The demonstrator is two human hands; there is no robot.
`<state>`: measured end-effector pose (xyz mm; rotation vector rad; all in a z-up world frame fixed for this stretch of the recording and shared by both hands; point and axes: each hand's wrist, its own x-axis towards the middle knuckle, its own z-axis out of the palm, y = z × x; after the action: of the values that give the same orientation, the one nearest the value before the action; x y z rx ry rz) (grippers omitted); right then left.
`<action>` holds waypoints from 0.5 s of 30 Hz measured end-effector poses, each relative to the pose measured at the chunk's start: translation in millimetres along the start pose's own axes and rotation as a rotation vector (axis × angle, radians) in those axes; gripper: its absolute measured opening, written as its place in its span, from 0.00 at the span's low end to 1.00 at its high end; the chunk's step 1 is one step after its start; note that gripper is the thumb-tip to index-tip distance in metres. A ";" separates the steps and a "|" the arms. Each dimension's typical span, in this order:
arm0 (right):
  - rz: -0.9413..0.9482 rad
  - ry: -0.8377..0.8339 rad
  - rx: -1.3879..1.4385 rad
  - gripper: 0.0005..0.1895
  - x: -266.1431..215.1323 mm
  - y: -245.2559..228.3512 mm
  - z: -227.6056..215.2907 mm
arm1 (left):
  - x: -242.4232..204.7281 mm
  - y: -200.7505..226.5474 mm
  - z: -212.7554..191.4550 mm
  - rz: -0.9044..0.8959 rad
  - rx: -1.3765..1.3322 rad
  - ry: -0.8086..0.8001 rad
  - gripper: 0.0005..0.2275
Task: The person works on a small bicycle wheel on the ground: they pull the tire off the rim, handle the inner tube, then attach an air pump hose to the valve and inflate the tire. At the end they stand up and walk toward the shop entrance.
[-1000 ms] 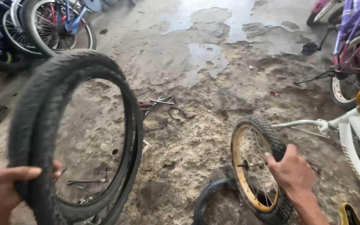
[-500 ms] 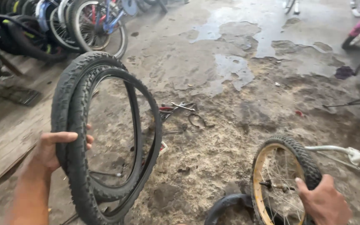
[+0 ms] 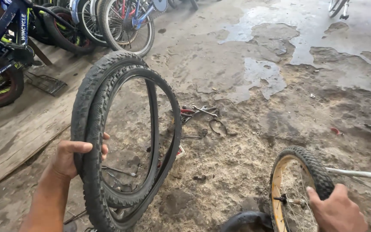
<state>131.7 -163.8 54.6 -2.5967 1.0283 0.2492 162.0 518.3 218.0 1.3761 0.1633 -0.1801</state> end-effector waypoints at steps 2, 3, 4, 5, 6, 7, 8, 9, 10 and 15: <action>-0.016 0.010 -0.043 0.39 -12.6 -16.6 -9.9 | 1.6 -1.8 3.2 0.008 0.000 -0.004 0.30; -0.014 0.012 -0.041 0.39 -17.5 -22.5 -10.5 | 3.5 -1.3 5.2 0.008 0.001 -0.007 0.30; -0.027 0.022 -0.045 0.38 -22.0 -28.5 -11.7 | 4.1 -1.3 7.5 0.021 0.005 -0.007 0.30; -0.040 0.033 -0.049 0.38 -26.7 -34.1 -12.4 | 4.3 -1.8 9.6 0.034 0.010 -0.006 0.30; -0.036 0.031 -0.053 0.38 -24.1 -34.2 -8.1 | 3.7 -4.8 7.0 0.028 0.009 -0.008 0.30; -0.079 0.045 -0.037 0.37 -21.3 -33.8 -3.6 | 3.1 -8.2 4.7 0.038 0.010 -0.005 0.30; -0.108 0.057 -0.022 0.36 -21.9 -27.8 -0.5 | 5.4 -11.1 4.8 0.037 0.013 -0.012 0.30; -0.089 0.053 -0.029 0.36 -21.6 -26.7 -3.7 | 2.8 -11.9 1.3 0.021 0.013 -0.024 0.30; -0.122 0.054 0.015 0.35 -20.7 -22.5 -8.7 | 4.9 -14.5 -0.1 0.019 0.011 -0.014 0.30; -0.066 0.066 0.185 0.31 -39.5 -0.1 -41.1 | 17.5 -29.3 -10.3 0.018 0.041 -0.005 0.32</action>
<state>104.8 -154.0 103.8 -2.4803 0.9374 0.0496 172.4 522.5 184.2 1.4171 0.1438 -0.1728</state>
